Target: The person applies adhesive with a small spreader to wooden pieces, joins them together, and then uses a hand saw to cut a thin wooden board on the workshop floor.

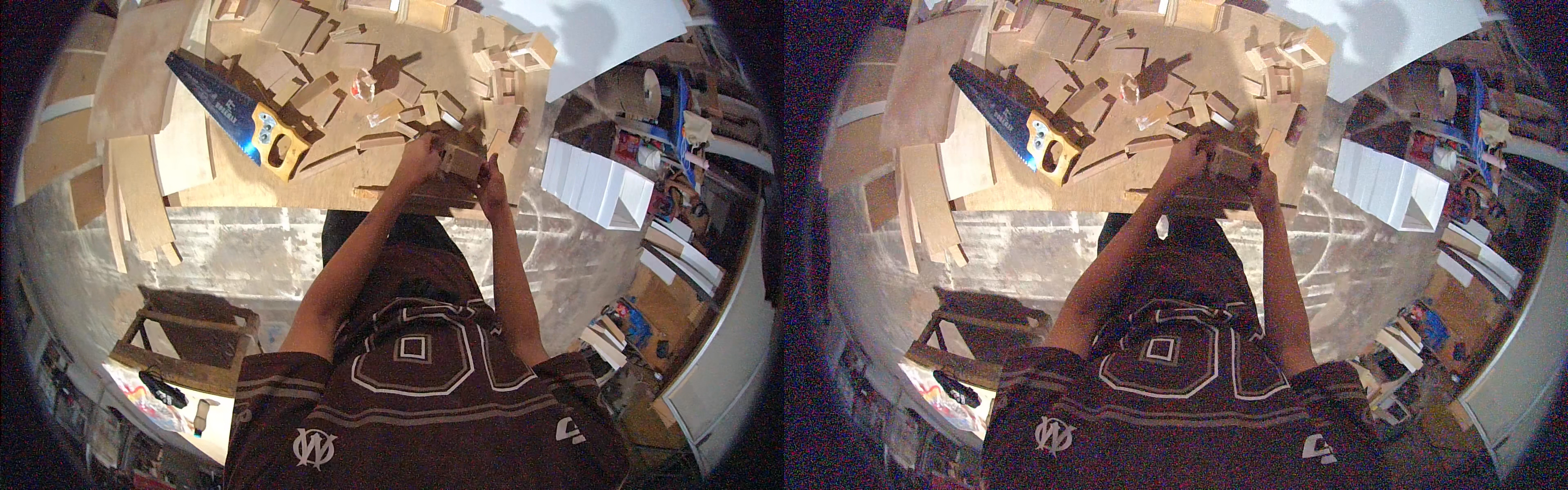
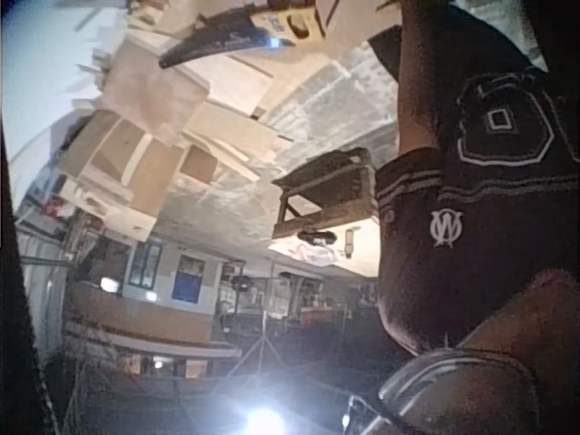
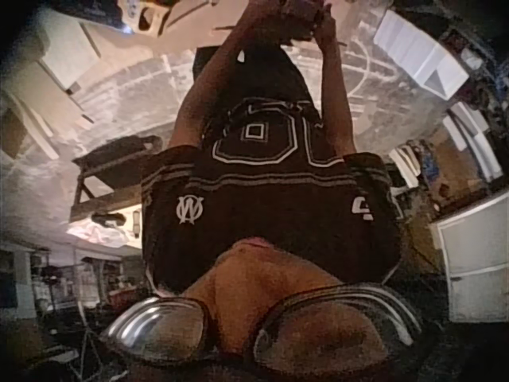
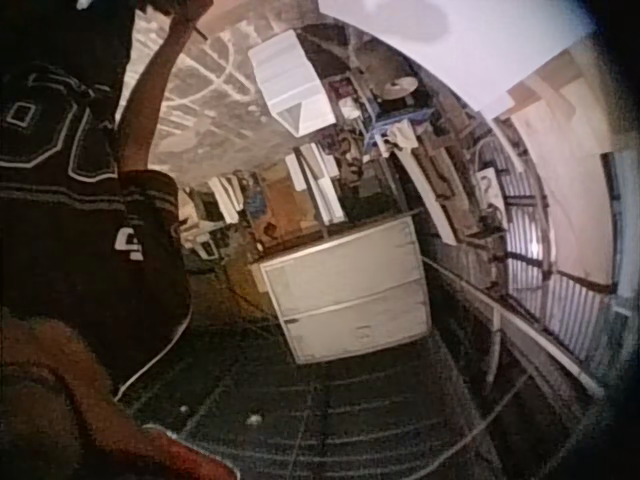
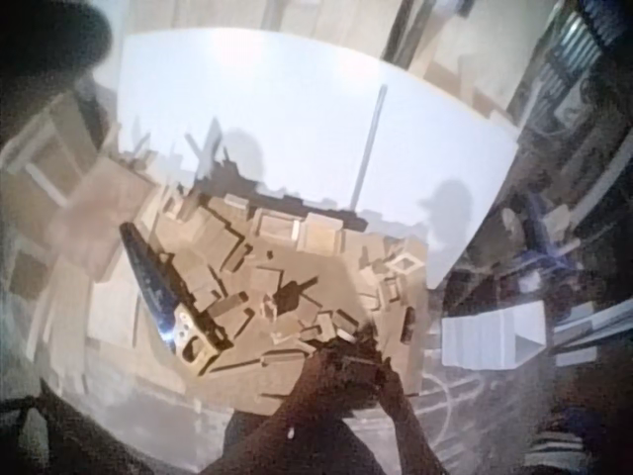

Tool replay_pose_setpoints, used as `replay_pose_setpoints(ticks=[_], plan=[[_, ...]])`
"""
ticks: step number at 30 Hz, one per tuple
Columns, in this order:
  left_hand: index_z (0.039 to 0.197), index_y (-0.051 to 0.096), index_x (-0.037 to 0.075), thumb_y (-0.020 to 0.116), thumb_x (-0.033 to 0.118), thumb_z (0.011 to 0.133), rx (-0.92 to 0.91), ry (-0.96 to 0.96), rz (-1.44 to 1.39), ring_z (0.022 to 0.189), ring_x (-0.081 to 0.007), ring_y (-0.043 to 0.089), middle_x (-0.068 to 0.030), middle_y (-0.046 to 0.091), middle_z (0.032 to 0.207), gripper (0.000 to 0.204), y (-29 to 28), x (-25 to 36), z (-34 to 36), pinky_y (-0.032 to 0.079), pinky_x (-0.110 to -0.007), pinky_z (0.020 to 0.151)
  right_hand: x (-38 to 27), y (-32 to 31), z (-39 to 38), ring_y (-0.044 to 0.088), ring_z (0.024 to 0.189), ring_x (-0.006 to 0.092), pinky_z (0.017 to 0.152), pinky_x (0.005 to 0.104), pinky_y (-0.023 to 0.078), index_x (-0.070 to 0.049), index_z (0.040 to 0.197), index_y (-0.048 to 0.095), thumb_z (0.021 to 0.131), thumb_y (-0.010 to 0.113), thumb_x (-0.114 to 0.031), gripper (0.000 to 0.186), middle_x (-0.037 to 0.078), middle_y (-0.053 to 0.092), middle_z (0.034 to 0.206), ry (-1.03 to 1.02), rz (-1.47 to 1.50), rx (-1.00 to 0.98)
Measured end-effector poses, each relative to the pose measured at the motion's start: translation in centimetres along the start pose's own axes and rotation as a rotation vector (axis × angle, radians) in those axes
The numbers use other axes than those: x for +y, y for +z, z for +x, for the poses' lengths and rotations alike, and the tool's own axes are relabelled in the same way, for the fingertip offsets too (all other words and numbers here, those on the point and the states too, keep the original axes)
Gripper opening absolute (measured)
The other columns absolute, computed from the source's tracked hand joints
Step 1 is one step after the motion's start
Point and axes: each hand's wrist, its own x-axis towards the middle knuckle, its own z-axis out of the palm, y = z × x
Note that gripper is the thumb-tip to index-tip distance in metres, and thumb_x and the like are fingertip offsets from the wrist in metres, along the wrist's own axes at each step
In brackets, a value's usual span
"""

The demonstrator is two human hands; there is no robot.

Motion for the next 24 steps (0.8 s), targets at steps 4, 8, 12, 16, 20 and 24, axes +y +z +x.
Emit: replay_pose_setpoints(ticks=[4, 8, 12, 16, 20, 24], plan=[[0.115, 0.065, 0.0, 0.058, 0.017, 0.084, 0.008, 0.016, 0.017, 0.1, -0.0415, 0.066, -0.0257, 0.068, 0.106, 0.036, 0.1, -0.1, 0.1, 0.053, -0.047, 0.087, 1.1, -1.3, 0.9, 0.059, 0.117, 0.0268, 0.1, 0.0445, 0.05, 0.0, 0.132, 0.053, 0.104, 0.037, -0.052, 0.062, 0.014, 0.061, 0.126, -0.07, 0.007, -0.063], [0.115, 0.065, -0.001, 0.059, 0.022, 0.086, 0.021, 0.013, 0.011, 0.098, -0.0392, 0.068, -0.025, 0.069, 0.105, 0.038, 0.1, 0.3, 0.0, 0.054, -0.045, 0.086, 2.4, -3.3, 2.5, 0.06, 0.115, 0.027, 0.1, 0.0448, 0.051, 0.0, 0.134, 0.051, 0.105, 0.041, -0.043, 0.053, 0.014, 0.06, 0.128, -0.001, -0.043, -0.124], [0.114, 0.065, -0.004, 0.067, 0.034, 0.087, -0.001, -0.095, -0.089, 0.096, -0.0337, 0.07, -0.0225, 0.071, 0.102, 0.047, -0.5, 1.6, -0.7, 0.054, -0.041, 0.086, 2.0, -3.1, 2.0, 0.062, 0.111, 0.0264, 0.098, 0.0431, 0.053, -0.001, 0.135, 0.051, 0.105, 0.046, -0.038, 0.048, 0.013, 0.06, 0.127, -0.022, 0.025, -0.096], [0.111, 0.066, -0.004, 0.08, 0.048, 0.077, -0.052, -0.129, -0.082, 0.093, -0.0286, 0.071, -0.0186, 0.072, 0.101, 0.063, -1.1, 1.9, -0.9, 0.055, -0.038, 0.084, 1.5, -2.4, 0.1, 0.063, 0.107, 0.0234, 0.09, 0.0389, 0.058, -0.002, 0.136, 0.051, 0.102, 0.055, -0.029, 0.044, 0.012, 0.06, 0.124, -0.172, -0.178, -0.032], [0.109, 0.066, -0.003, 0.086, 0.05, 0.068, -0.047, -0.062, -0.004, 0.09, -0.0259, 0.071, -0.0164, 0.073, 0.099, 0.07, -1.0, 2.3, -1.0, 0.056, -0.037, 0.081, 1.7, -2.6, 0.1, 0.063, 0.104, 0.0205, 0.085, 0.0355, 0.059, -0.003, 0.137, 0.051, 0.1, 0.06, -0.024, 0.044, 0.009, 0.06, 0.122, -0.182, -0.207, -0.012], [0.107, 0.067, -0.005, 0.086, 0.049, 0.069, -0.064, -0.08, -0.017, 0.088, -0.0262, 0.072, -0.0167, 0.073, 0.096, 0.068, -1.3, 2.6, -1.2, 0.056, -0.037, 0.081, 1.5, -2.2, 0.1, 0.064, 0.102, 0.0205, 0.086, 0.0345, 0.059, -0.002, 0.134, 0.054, 0.101, 0.059, -0.024, 0.04, 0.008, 0.061, 0.12, -0.145, -0.218, -0.036]])
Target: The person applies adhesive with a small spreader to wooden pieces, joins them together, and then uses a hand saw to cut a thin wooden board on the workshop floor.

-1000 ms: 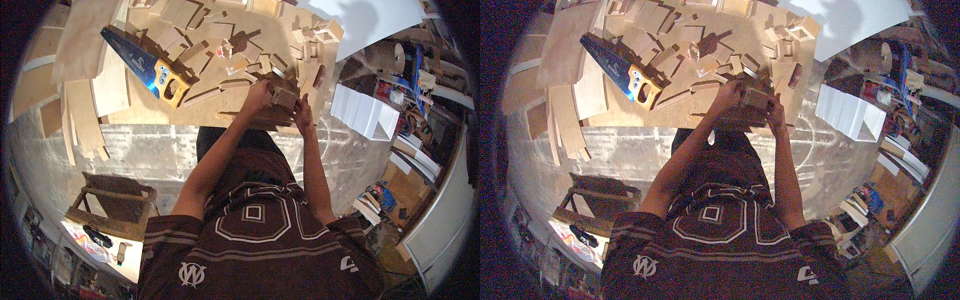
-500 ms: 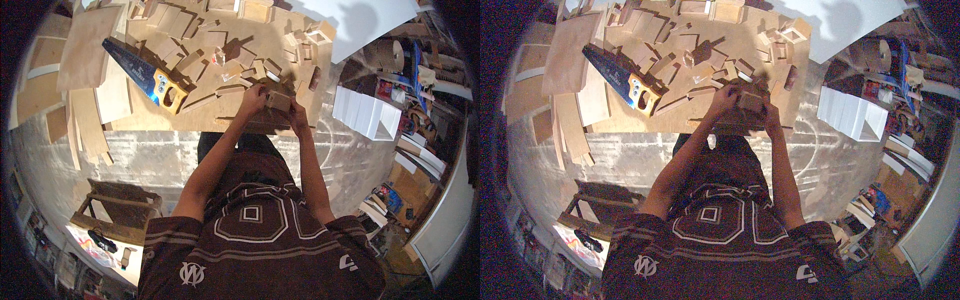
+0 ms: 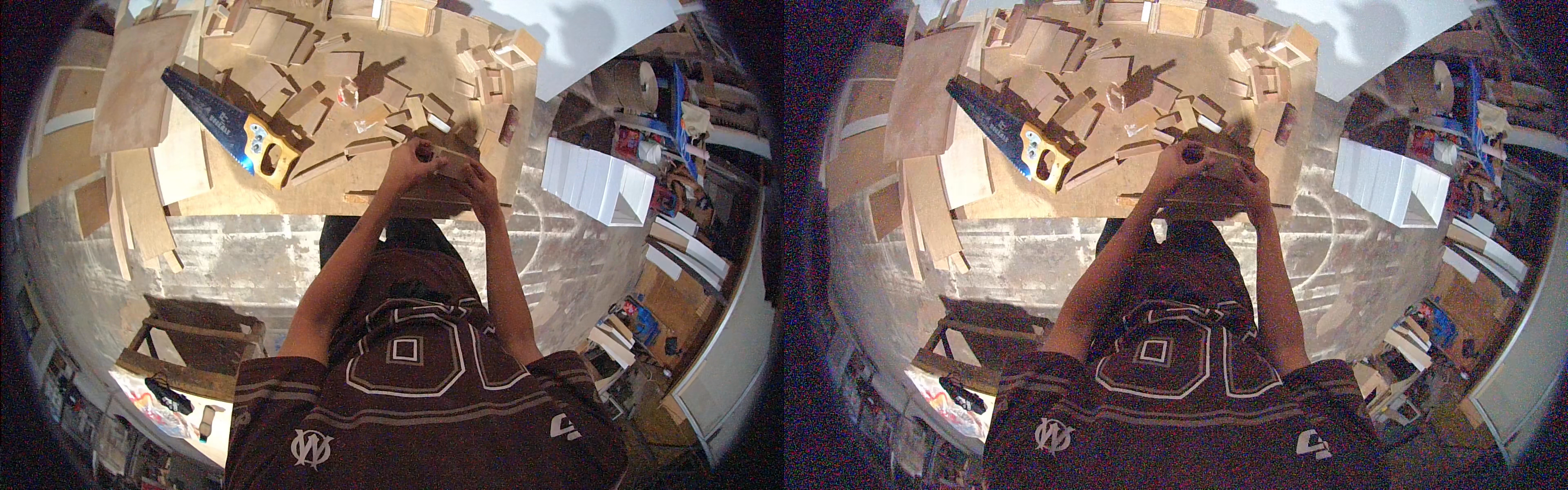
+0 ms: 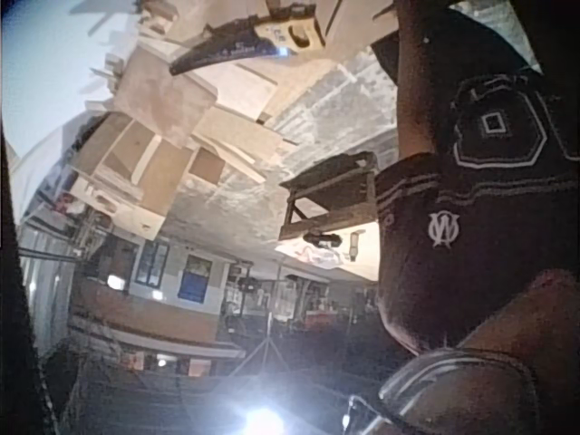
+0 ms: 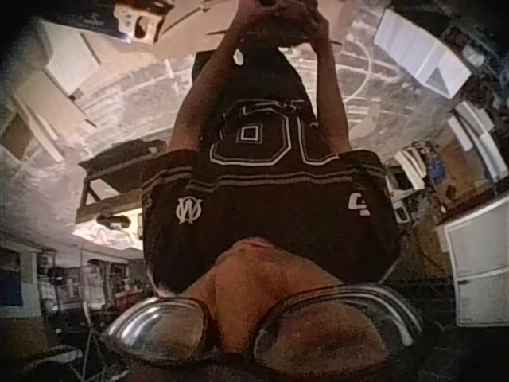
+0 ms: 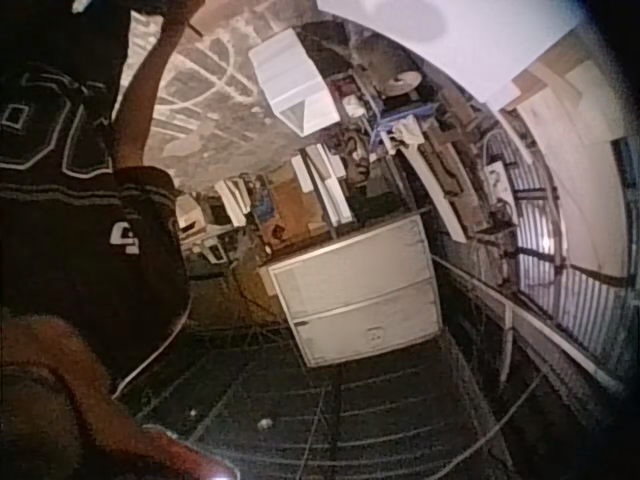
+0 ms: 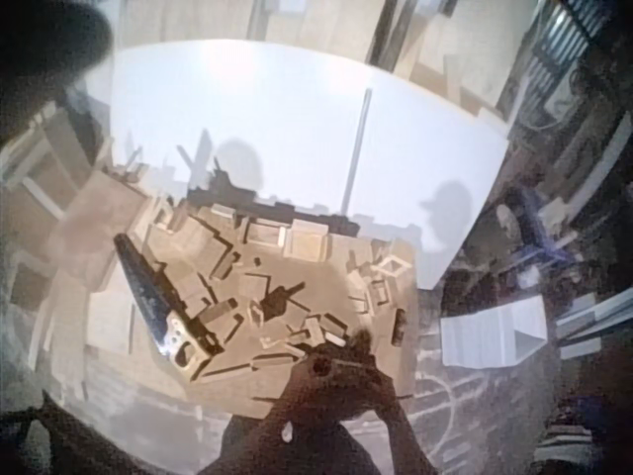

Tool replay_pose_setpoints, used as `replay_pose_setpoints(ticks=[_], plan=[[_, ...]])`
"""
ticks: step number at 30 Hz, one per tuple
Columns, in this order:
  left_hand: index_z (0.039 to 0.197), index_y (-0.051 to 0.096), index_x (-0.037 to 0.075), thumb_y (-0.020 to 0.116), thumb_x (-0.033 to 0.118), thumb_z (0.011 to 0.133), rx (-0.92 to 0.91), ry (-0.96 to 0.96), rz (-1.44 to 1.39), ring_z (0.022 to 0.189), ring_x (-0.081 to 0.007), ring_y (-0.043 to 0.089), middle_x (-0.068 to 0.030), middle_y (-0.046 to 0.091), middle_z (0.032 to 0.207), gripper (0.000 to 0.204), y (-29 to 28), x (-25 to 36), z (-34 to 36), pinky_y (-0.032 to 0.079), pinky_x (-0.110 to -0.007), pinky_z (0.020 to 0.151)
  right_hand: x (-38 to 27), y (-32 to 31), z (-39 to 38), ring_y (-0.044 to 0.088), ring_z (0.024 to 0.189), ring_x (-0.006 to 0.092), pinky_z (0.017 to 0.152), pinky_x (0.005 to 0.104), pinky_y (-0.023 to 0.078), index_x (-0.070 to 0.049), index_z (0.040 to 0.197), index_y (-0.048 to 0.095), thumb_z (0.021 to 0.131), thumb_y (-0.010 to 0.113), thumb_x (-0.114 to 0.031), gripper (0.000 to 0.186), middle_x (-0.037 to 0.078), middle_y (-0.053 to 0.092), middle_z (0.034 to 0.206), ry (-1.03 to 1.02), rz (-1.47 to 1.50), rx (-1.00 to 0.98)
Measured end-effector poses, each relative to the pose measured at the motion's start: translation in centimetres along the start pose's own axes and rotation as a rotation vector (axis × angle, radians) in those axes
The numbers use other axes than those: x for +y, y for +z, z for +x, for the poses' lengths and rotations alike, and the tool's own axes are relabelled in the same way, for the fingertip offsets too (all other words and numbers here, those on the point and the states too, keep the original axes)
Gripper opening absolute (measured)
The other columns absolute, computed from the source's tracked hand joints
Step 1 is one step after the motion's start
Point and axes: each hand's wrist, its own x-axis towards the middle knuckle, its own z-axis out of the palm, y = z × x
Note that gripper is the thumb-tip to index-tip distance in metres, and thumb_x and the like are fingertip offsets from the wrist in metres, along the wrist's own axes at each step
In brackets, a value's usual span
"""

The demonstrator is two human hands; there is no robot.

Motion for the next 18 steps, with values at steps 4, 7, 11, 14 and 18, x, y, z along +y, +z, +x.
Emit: replay_pose_setpoints(ticks=[4, 7, 11, 14, 18], plan=[[0.105, 0.068, -0.005, 0.085, 0.045, 0.07, -0.014, 0.027, 0.043, 0.086, -0.0251, 0.072, -0.0159, 0.074, 0.095, 0.064, 0.2, 0.3, 0.3, 0.056, -0.036, 0.08, 1.6, -1.8, 0.9, 0.065, 0.102, 0.0206, 0.087, 0.0341, 0.058, -0.001, 0.13, 0.056, 0.102, 0.056, -0.026, 0.037, 0.009, 0.062, 0.119, -0.073, -0.169, -0.052], [0.105, 0.069, -0.004, 0.085, 0.043, 0.07, -0.001, 0.027, 0.038, 0.085, -0.024, 0.072, -0.0153, 0.074, 0.094, 0.061, -0.2, 0.6, -0.1, 0.056, -0.035, 0.079, 1.6, -1.1, 0.8, 0.065, 0.102, 0.0209, 0.086, 0.0345, 0.058, 0.0, 0.126, 0.057, 0.103, 0.055, -0.029, 0.038, 0.01, 0.063, 0.117, 0.041, 0.132, -0.049], [0.106, 0.07, -0.003, 0.085, 0.041, 0.071, -0.027, 0.007, -0.014, 0.083, -0.0231, 0.072, -0.015, 0.074, 0.093, 0.058, -0.3, 1.0, -0.1, 0.057, -0.035, 0.077, 1.6, -1.0, 0.7, 0.066, 0.102, 0.022, 0.086, 0.0348, 0.058, 0.001, 0.126, 0.056, 0.104, 0.053, -0.032, 0.04, 0.01, 0.063, 0.115, 0.076, 0.157, -0.018], [0.106, 0.07, -0.003, 0.085, 0.04, 0.071, -0.042, -0.014, -0.048, 0.082, -0.0221, 0.072, -0.0147, 0.075, 0.093, 0.057, -0.2, 1.1, -0.2, 0.057, -0.035, 0.077, 2.0, -1.4, 0.9, 0.066, 0.101, 0.0222, 0.086, 0.0347, 0.059, 0.001, 0.126, 0.056, 0.103, 0.053, -0.033, 0.041, 0.01, 0.063, 0.114, 0.064, 0.145, -0.022], [0.111, 0.071, 0.001, 0.083, 0.052, 0.071, -0.077, -0.041, -0.071, 0.09, -0.0232, 0.072, -0.0145, 0.074, 0.1, 0.065, -0.2, 0.1, 0.1, 0.056, -0.035, 0.084, 2.1, -1.1, 1.0, 0.066, 0.1, 0.022, 0.085, 0.0345, 0.059, 0.001, 0.125, 0.057, 0.103, 0.054, -0.033, 0.04, 0.01, 0.064, 0.114, 0.061, 0.162, -0.031]])
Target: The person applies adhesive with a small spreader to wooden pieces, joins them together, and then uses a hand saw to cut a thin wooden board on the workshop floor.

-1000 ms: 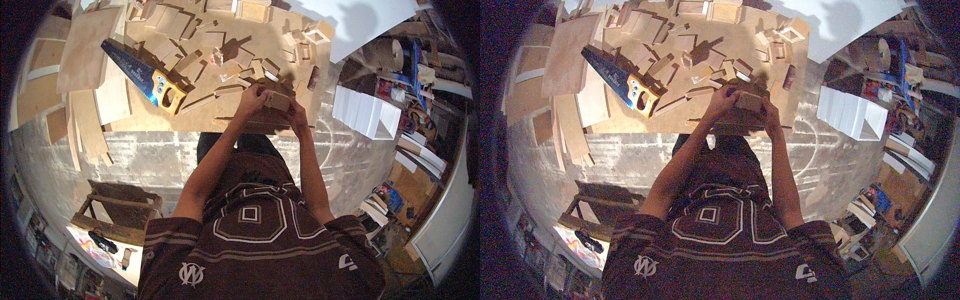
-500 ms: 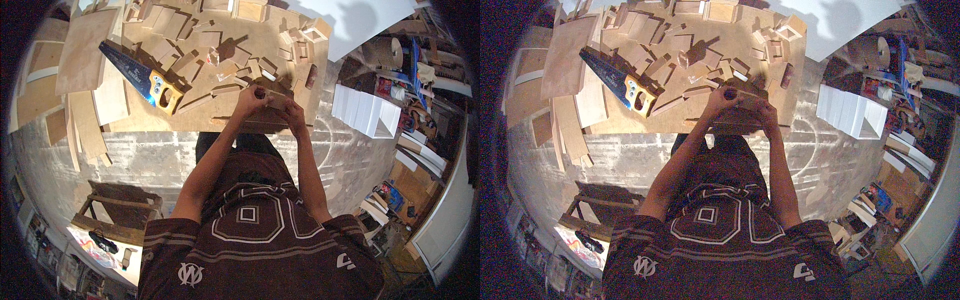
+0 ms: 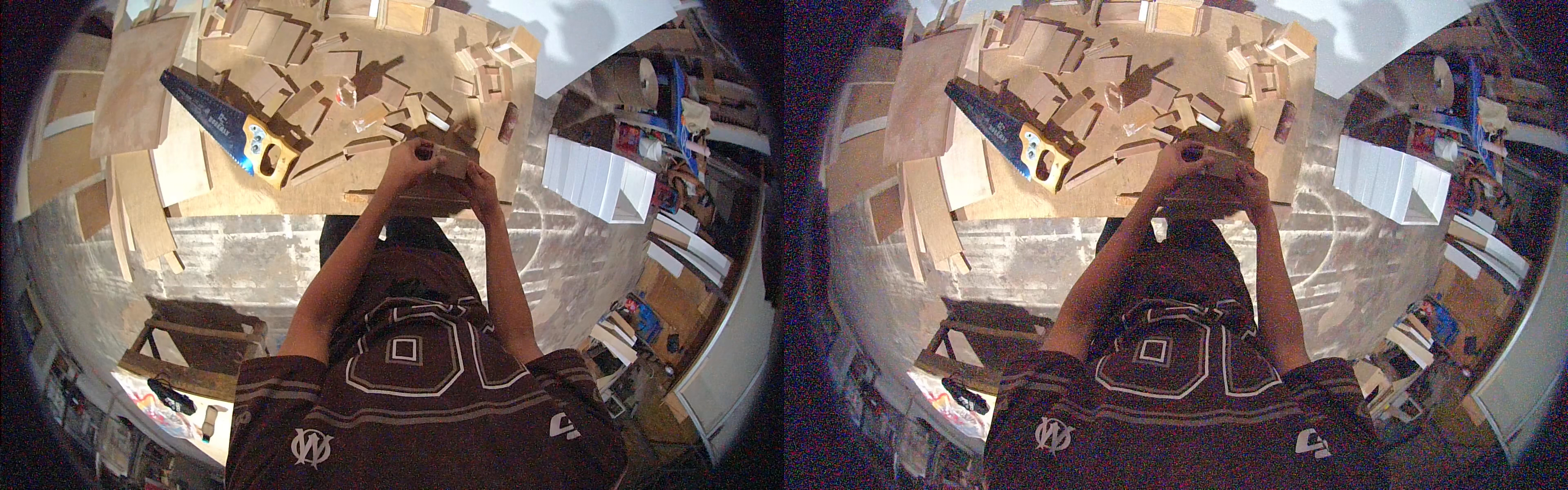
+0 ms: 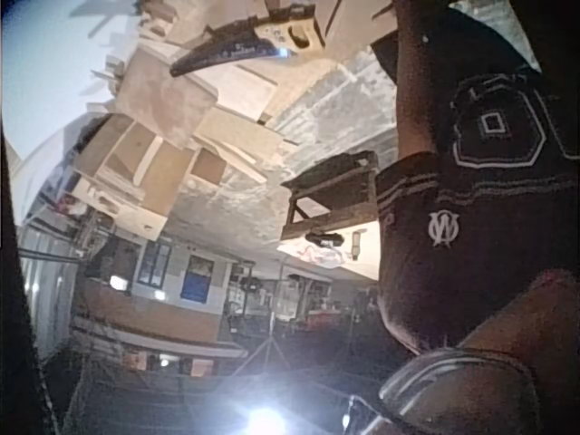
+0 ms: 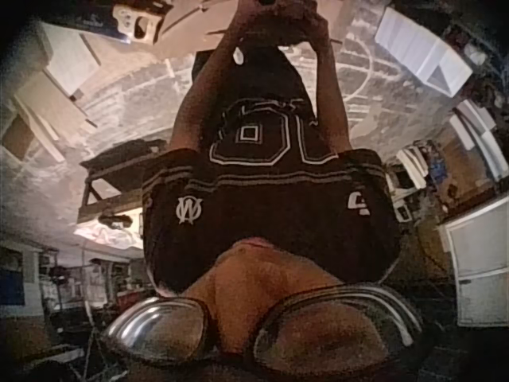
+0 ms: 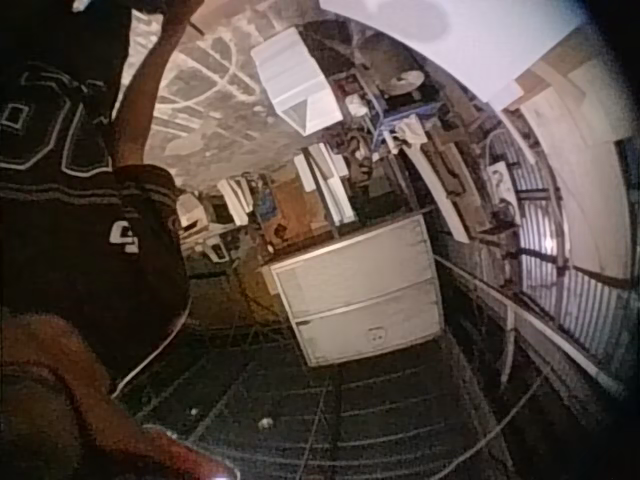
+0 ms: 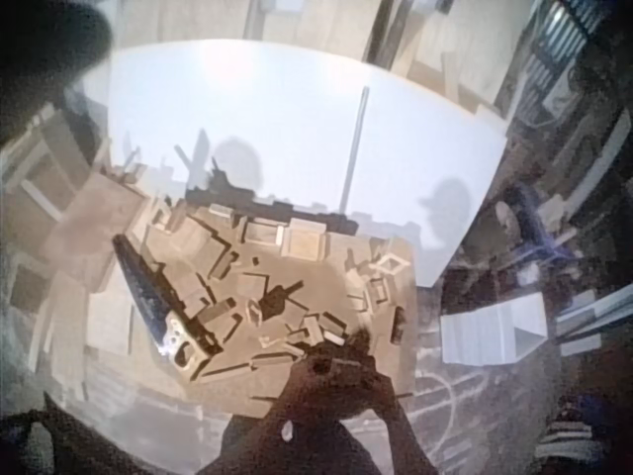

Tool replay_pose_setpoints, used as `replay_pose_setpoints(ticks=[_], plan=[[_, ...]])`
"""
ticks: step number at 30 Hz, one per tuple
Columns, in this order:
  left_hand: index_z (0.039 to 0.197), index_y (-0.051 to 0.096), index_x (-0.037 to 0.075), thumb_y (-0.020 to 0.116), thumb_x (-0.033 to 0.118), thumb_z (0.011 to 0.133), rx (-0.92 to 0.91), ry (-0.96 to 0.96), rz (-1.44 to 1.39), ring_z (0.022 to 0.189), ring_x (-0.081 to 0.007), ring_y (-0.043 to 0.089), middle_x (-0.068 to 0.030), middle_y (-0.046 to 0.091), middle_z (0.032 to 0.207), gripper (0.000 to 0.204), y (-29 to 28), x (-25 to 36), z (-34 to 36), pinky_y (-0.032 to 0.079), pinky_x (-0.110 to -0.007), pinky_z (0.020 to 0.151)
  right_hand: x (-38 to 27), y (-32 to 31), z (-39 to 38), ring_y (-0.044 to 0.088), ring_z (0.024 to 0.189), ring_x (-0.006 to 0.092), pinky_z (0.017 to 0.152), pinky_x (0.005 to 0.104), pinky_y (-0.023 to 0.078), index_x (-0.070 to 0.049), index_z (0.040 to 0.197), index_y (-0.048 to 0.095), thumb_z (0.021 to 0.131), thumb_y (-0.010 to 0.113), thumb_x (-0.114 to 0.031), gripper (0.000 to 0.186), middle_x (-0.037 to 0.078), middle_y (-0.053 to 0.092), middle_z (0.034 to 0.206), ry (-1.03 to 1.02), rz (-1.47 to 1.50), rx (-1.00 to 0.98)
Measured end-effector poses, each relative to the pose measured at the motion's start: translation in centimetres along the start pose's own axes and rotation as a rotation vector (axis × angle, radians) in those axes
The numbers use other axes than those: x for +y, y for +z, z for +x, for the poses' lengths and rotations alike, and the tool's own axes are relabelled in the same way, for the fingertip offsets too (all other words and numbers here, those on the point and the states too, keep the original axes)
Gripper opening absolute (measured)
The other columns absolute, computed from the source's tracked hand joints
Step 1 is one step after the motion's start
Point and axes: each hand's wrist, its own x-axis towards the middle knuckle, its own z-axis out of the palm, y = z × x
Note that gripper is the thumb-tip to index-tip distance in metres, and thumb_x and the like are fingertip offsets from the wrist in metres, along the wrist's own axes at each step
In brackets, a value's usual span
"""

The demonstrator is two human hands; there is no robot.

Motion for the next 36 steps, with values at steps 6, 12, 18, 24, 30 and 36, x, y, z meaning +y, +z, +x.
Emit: replay_pose_setpoints(ticks=[6, 12, 18, 24, 30, 36], plan=[[0.11, 0.071, 0.001, 0.083, 0.051, 0.073, 0.006, 0.009, 0.035, 0.092, -0.0228, 0.072, -0.0136, 0.074, 0.102, 0.064, 0.3, 0.0, 0.2, 0.056, -0.035, 0.086, -0.1, 0.1, -0.1, 0.067, 0.101, 0.0227, 0.086, 0.0356, 0.059, 0.002, 0.124, 0.058, 0.103, 0.053, -0.032, 0.04, 0.011, 0.064, 0.115, 0.008, -0.008, 0.023], [0.109, 0.07, -0.003, 0.08, 0.051, 0.075, 0.033, 0.011, 0.032, 0.092, -0.0244, 0.072, -0.0164, 0.074, 0.1, 0.064, 0.3, 0.0, 0.4, 0.055, -0.035, 0.085, -0.6, 0.4, 0.0, 0.064, 0.108, 0.0264, 0.091, 0.0406, 0.057, 0.003, 0.128, 0.054, 0.104, 0.049, -0.037, 0.047, 0.013, 0.062, 0.121, 0.015, 0.049, 0.011], [0.112, 0.069, -0.005, 0.072, 0.056, 0.081, 0.034, 0.008, -0.035, 0.092, -0.0261, 0.071, -0.0188, 0.073, 0.099, 0.068, -0.3, 1.6, 0.0, 0.054, -0.035, 0.085, -2.0, 1.5, -0.5, 0.061, 0.114, 0.0278, 0.095, 0.044, 0.055, 0.004, 0.129, 0.053, 0.103, 0.047, -0.044, 0.055, 0.014, 0.061, 0.123, -0.02, 0.07, 0.003], [0.107, 0.069, -0.006, 0.065, 0.056, 0.089, 0.095, -0.008, -0.047, 0.088, -0.0266, 0.07, -0.0212, 0.072, 0.095, 0.064, -1.4, 7.8, -0.4, 0.053, -0.037, 0.081, -5.9, 2.8, -0.8, 0.059, 0.089, 0.0187, 0.081, 0.0361, 0.055, 0.002, 0.114, 0.062, 0.104, 0.047, -0.046, 0.051, 0.008, 0.063, 0.101, -0.107, 0.033, 0.072], [0.114, 0.068, 0.0, 0.039, 0.048, 0.104, 0.136, 0.072, 0.014, 0.077, -0.0233, 0.067, -0.0167, 0.072, 0.097, 0.057, -3.8, 8.6, 5.1, 0.055, -0.036, 0.076, -9.5, 3.3, 5.0, 0.059, 0.099, 0.0205, 0.085, 0.0394, 0.056, 0.001, 0.117, 0.06, 0.102, 0.045, -0.054, 0.06, 0.01, 0.062, 0.106, -0.267, -0.1, -0.001], [0.119, 0.066, -0.003, 0.04, 0.071, 0.094, 0.219, 0.016, -0.115, 0.113, -0.0398, 0.063, -0.029, 0.068, 0.11, 0.083, -6.0, 9.4, 10.3, 0.045, -0.042, 0.098, -13.5, 6.9, 9.1, 0.06, 0.114, 0.0263, 0.094, 0.0458, 0.055, 0.002, 0.134, 0.05, 0.099, 0.042, -0.06, 0.072, 0.018, 0.06, 0.124, -0.141, 0.103, -0.014]])
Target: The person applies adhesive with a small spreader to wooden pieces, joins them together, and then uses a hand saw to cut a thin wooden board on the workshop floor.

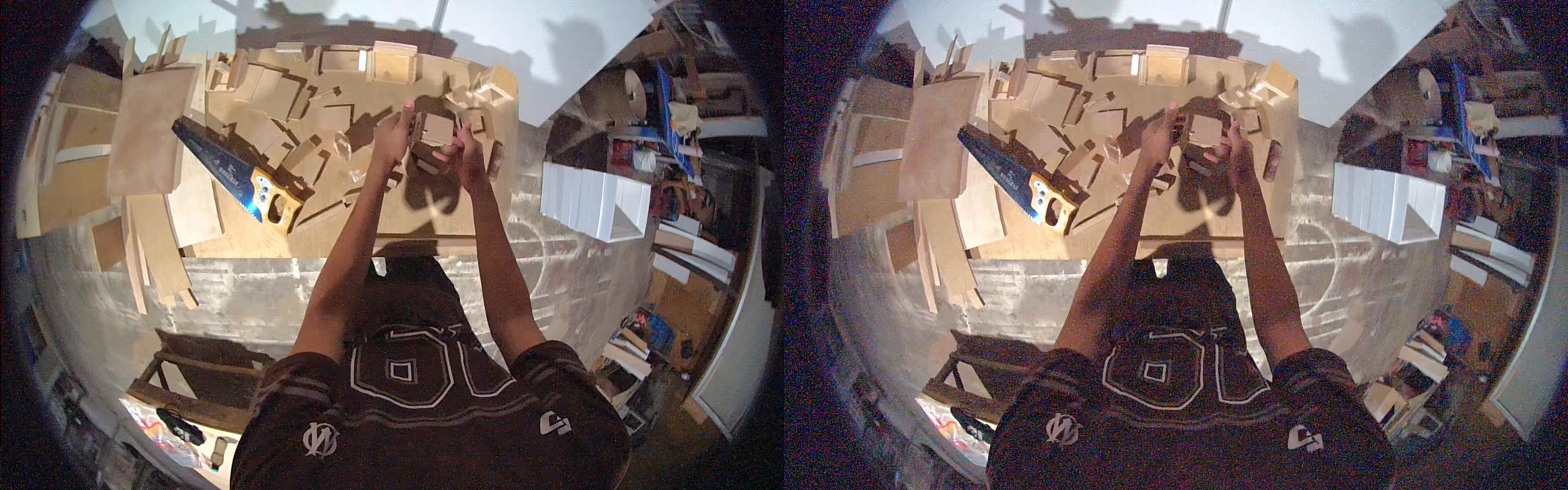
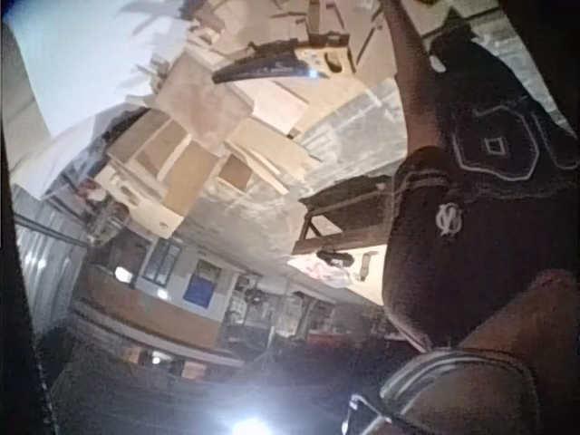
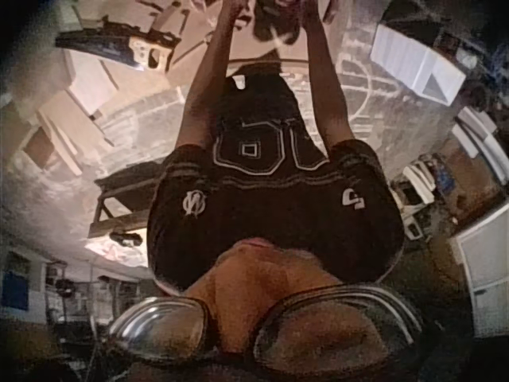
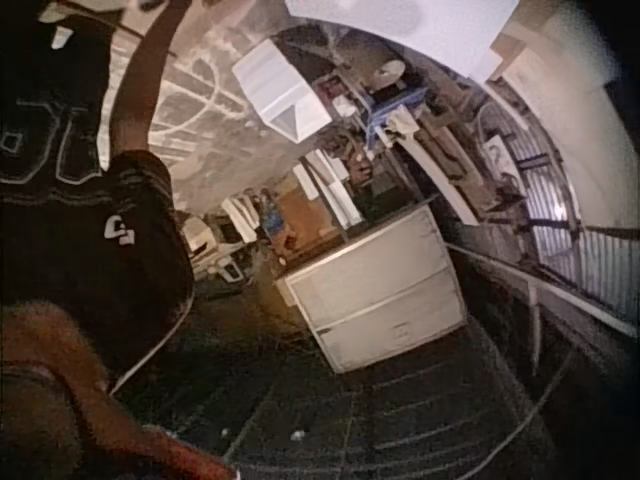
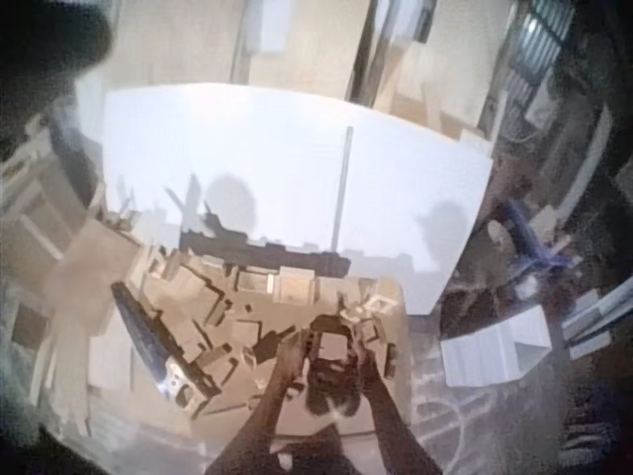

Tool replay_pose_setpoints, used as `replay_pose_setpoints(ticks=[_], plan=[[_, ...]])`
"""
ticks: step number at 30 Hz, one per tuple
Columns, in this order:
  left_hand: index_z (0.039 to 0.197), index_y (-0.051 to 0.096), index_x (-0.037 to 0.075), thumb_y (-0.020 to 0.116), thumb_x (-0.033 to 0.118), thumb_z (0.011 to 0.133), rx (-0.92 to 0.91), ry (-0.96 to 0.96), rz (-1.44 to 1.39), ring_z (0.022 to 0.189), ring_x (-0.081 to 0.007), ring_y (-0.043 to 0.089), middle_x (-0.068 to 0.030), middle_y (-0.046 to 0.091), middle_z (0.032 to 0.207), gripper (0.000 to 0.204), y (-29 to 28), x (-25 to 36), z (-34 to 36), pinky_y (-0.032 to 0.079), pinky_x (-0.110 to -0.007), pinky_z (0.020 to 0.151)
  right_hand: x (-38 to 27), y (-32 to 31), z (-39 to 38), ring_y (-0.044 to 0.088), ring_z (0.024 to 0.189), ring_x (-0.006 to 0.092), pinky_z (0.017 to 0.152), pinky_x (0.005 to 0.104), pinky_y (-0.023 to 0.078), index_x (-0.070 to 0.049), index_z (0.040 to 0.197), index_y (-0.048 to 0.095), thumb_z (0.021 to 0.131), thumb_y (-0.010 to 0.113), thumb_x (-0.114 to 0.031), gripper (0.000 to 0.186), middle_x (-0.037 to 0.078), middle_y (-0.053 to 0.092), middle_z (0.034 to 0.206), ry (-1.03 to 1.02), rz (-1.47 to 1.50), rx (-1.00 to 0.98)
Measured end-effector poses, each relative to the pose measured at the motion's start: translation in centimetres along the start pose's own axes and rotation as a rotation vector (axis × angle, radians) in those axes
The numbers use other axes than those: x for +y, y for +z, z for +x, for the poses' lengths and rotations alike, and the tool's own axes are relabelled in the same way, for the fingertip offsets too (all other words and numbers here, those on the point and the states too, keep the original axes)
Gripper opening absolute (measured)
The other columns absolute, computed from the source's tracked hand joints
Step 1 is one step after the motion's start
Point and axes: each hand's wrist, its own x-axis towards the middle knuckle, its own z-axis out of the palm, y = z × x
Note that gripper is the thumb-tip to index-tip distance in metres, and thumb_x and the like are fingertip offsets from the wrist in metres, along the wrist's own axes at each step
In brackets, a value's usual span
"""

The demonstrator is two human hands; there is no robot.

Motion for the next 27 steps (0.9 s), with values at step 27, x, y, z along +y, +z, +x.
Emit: replay_pose_setpoints(ticks=[27], plan=[[0.126, 0.059, -0.005, 0.03, 0.054, 0.104, 0.35, 0.049, -0.204, 0.114, -0.0425, 0.06, -0.0301, 0.063, 0.118, 0.069, -0.8, -0.8, 1.5, 0.043, -0.044, 0.099, 3.4, 2.9, 6.7, 0.06, 0.105, 0.0285, 0.093, 0.0521, 0.052, -0.007, 0.109, 0.057, 0.102, 0.047, -0.047, 0.042, 0.01, 0.061, 0.105, -0.075, 0.124, 0.199]])
